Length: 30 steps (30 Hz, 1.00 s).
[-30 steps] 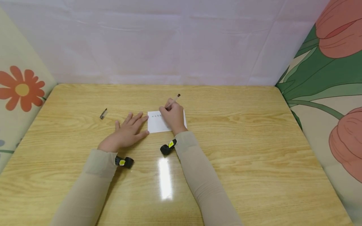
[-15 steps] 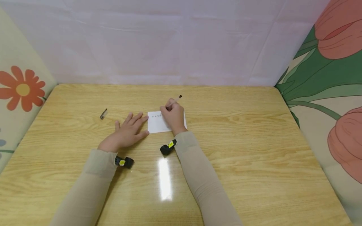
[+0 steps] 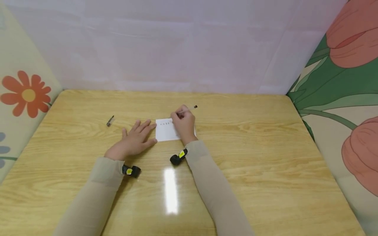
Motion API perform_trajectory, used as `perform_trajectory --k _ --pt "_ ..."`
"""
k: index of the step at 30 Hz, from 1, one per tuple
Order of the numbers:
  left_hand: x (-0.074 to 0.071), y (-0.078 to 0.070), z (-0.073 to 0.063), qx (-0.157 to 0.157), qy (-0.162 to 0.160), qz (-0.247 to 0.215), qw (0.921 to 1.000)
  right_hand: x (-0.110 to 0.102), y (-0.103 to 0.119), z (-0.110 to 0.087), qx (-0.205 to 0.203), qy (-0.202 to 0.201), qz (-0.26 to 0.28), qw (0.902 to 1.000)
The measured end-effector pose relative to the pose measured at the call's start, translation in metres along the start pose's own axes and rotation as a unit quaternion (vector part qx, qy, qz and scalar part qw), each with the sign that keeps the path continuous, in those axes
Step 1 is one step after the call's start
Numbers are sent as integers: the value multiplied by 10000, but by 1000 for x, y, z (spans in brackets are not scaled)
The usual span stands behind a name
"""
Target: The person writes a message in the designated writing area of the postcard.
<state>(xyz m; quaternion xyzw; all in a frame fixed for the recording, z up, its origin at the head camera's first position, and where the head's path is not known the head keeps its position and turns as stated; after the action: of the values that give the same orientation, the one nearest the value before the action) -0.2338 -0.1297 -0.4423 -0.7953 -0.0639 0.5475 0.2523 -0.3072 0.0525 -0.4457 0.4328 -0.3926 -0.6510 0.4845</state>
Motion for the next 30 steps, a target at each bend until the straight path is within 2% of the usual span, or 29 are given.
perform_trajectory --k 6,9,16,21,26,30 --pt "-3 -1 0 -24 -21 -1 10000 -4 -2 -2 133 -134 454 9988" --pt "-3 0 0 -37 -23 -5 10000 -6 -4 -3 269 -238 911 9952" --pt "-3 3 -1 -41 -32 -16 10000 -5 -10 -9 785 -137 2208 9720" --pt "-4 4 -2 -21 -62 -39 10000 -5 -11 -13 977 -58 2691 9581" --pt "-4 5 -2 -6 -60 -30 10000 -6 -11 -15 1198 -58 3210 9395" --pt "-2 5 -1 1 -22 24 10000 -8 -11 -19 1317 -51 3358 9326"
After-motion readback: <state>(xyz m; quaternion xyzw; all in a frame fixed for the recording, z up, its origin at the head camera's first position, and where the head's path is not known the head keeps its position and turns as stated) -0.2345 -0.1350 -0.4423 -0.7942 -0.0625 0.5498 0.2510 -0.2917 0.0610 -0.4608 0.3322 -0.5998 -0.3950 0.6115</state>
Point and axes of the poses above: each hand's wrist, its own z-axis towards the middle knuckle, its own x-axis out of the palm, y = z × x, the point moved 6 cm from there along z, towards the middle knuckle, and after that the axes turned 3 degrees about -z, right-handed, at the moved point
